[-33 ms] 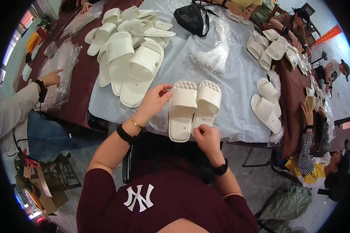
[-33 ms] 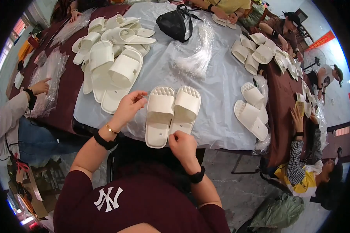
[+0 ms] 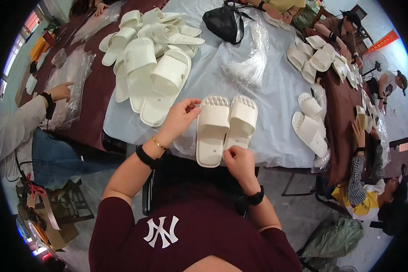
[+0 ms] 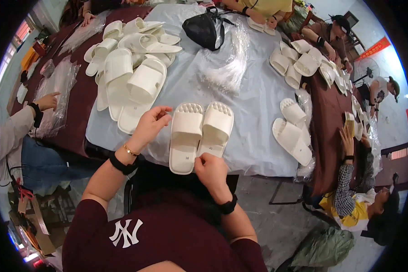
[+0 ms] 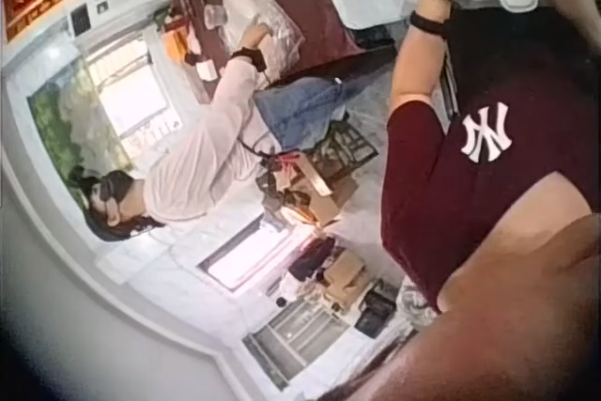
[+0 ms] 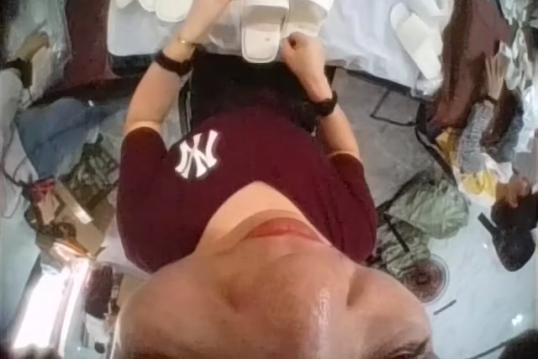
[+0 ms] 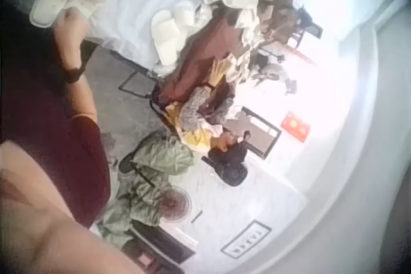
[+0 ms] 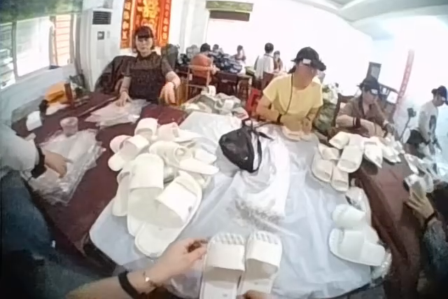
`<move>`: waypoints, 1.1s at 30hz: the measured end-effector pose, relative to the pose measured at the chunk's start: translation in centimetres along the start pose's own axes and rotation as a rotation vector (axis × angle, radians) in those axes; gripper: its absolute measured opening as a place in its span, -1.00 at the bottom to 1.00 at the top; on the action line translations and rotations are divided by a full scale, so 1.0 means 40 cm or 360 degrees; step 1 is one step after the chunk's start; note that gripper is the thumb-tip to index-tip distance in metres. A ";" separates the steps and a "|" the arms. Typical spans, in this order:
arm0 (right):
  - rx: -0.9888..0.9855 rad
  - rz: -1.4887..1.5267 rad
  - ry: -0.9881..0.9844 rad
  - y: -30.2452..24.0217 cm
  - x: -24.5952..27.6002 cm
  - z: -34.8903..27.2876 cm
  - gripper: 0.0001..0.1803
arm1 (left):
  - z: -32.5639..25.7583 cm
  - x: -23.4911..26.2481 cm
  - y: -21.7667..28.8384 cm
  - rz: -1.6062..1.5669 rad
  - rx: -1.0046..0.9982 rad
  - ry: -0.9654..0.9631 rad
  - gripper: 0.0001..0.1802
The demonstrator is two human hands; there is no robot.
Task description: Manually assembling or finishing pairs of white slippers by aligning and securing components.
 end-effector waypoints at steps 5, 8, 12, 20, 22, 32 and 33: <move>0.0004 -0.0132 0.0076 -0.026 -0.059 0.043 -0.75 | 0.025 -0.009 -0.013 0.0654 -0.0146 0.0071 -0.69; 0.0042 -0.0082 0.0156 -0.040 -0.077 0.058 -0.73 | 0.039 -0.018 -0.042 0.0974 -0.0269 0.0054 -0.66; 0.0127 -0.0076 0.0284 -0.037 -0.098 0.082 -0.74 | 0.078 -0.038 -0.056 0.1175 -0.0293 0.0013 -0.65; 0.0159 -0.0052 0.0309 -0.032 -0.101 0.094 -0.76 | 0.121 -0.055 -0.056 0.1135 -0.0179 0.0047 -0.67; 0.0189 -0.0032 0.0307 -0.032 -0.102 0.096 -0.77 | 0.128 -0.053 -0.054 0.1117 -0.0140 0.0020 -0.68; 0.0207 0.0005 0.0349 -0.030 -0.102 0.103 -0.78 | 0.163 -0.077 -0.023 0.1325 0.0043 -0.0039 -0.62; 0.0196 -0.0010 0.0325 -0.029 -0.102 0.101 -0.78 | 0.169 -0.080 -0.029 0.1277 0.0049 -0.0042 -0.62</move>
Point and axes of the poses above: each hand's wrist, its own z-axis towards the middle knuckle, its own x-axis out of the back of the hand, y = z × x, the point moved 1 cm from there along z, towards the middle knuckle, and after that the axes turned 8 degrees about -y, right-handed, at the moved point
